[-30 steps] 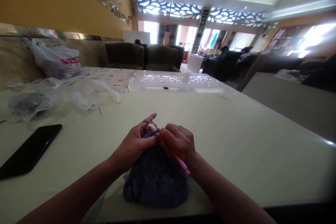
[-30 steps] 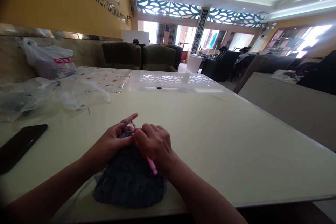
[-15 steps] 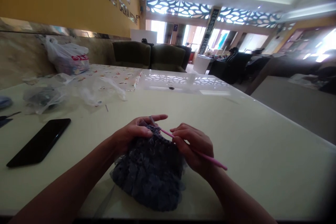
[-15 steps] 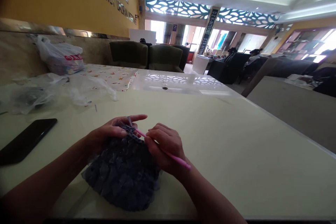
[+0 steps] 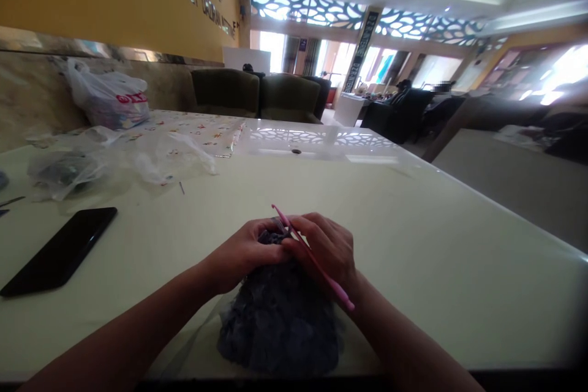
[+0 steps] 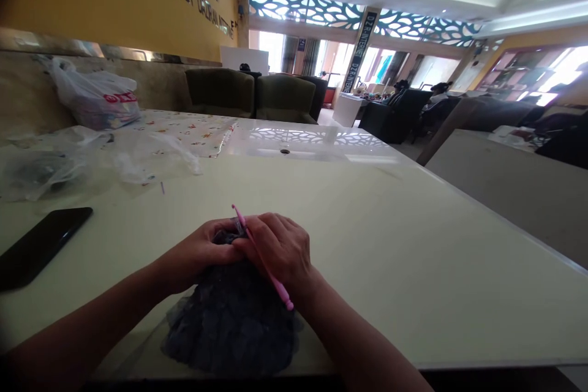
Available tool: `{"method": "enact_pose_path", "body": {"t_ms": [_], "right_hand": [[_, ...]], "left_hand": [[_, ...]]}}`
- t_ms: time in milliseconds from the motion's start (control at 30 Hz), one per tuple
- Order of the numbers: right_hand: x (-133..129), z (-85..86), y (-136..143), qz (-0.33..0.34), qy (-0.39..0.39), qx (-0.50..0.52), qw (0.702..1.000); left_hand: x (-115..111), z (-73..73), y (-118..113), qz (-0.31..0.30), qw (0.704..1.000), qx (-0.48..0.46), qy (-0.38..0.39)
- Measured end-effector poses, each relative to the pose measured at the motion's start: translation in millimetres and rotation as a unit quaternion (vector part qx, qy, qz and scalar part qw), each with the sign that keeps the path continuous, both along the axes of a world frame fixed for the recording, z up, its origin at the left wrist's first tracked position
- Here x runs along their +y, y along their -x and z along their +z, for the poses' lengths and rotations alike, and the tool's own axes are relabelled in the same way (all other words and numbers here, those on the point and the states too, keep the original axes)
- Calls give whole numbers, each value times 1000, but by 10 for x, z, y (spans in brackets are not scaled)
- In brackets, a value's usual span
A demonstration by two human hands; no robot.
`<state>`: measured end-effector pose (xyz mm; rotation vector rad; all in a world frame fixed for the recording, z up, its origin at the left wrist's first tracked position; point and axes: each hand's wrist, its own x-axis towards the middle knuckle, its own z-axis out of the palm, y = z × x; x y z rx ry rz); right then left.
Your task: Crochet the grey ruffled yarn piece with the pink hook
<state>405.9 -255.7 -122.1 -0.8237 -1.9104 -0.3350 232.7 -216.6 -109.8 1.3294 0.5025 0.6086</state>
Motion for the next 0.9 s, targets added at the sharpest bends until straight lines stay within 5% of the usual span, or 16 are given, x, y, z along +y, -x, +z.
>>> {"method": "enact_pose_path", "body": {"t_ms": [133,300,433,533,900], "right_hand": [[-49,23,-14,9,58,134,989],[-51,45,-31,48,116,243,962],[-21,41,-44,81,136,231,960],[-16,41,-54,127,151,201,959],[17,206,-296,247,300,88,917]], "left_hand": [[138,-11,131,-21,993,49,-110],[362,-93,227,116,965,120,-202],[298,-75,176,33,999,-22,-37],[211,-28,148,10,995,-71,63],[276,93,277,-11,1000,-26,8]]}}
